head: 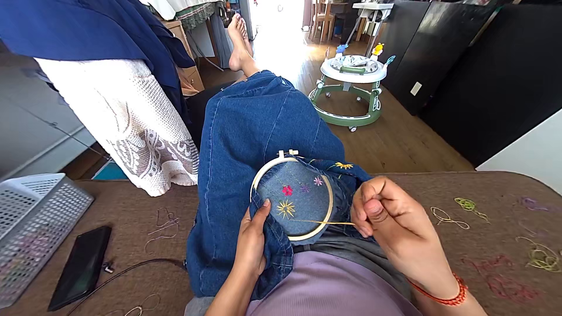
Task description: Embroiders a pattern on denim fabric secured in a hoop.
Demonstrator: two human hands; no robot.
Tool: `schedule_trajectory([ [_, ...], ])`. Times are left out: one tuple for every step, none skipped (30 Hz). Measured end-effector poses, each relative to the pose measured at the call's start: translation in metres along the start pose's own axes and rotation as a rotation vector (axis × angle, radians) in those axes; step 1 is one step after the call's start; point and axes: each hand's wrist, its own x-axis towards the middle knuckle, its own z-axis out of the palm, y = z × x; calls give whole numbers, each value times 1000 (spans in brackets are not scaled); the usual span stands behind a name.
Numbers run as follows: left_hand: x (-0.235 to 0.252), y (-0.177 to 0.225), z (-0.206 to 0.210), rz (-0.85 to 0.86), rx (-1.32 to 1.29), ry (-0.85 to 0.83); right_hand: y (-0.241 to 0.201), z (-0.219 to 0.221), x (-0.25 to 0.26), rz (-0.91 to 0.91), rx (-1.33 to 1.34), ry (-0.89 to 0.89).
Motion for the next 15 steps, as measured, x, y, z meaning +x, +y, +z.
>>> schedule_trajectory([
  [0,0,0,3,-3,-5,-2,-1,-1,-10,-15,8],
  [-1,-1,1,3,-5,-9,-3,-1,-1,-22,-43,18],
  [-1,0,1,-1,-8,-7,-3,-1,-1,-40,-94,23],
  [0,0,1,-8,-11,-2,-1,0,0,-61,-169,26],
  [0,1,0,-11,-10,-2,2,1,0,-84,-257,20],
  [0,0,-1,-9,-5,-16,8,3,0,-99,-334,4],
  [0,0,-3,0,1,-43,14,6,-1,-107,-402,-22],
  [-1,-1,-4,8,8,-73,21,10,-2,-116,-459,-61],
  [-1,-2,-5,15,14,-96,28,15,-3,-127,-505,-96],
  [-2,-2,-5,19,13,-111,35,21,-4,-140,-538,-115],
  [-2,-3,-6,20,10,-122,42,27,-5,-153,-564,-124],
  [-2,-3,-6,20,8,-130,47,31,-6,-161,-589,-134],
  [-2,-3,-7,20,11,-133,52,35,-7,-169,-612,-143],
  [-2,-3,-7,22,16,-137,55,37,-8,-169,-637,-155],
  [-3,-3,-7,27,19,-139,56,38,-9,-167,-665,-164],
])
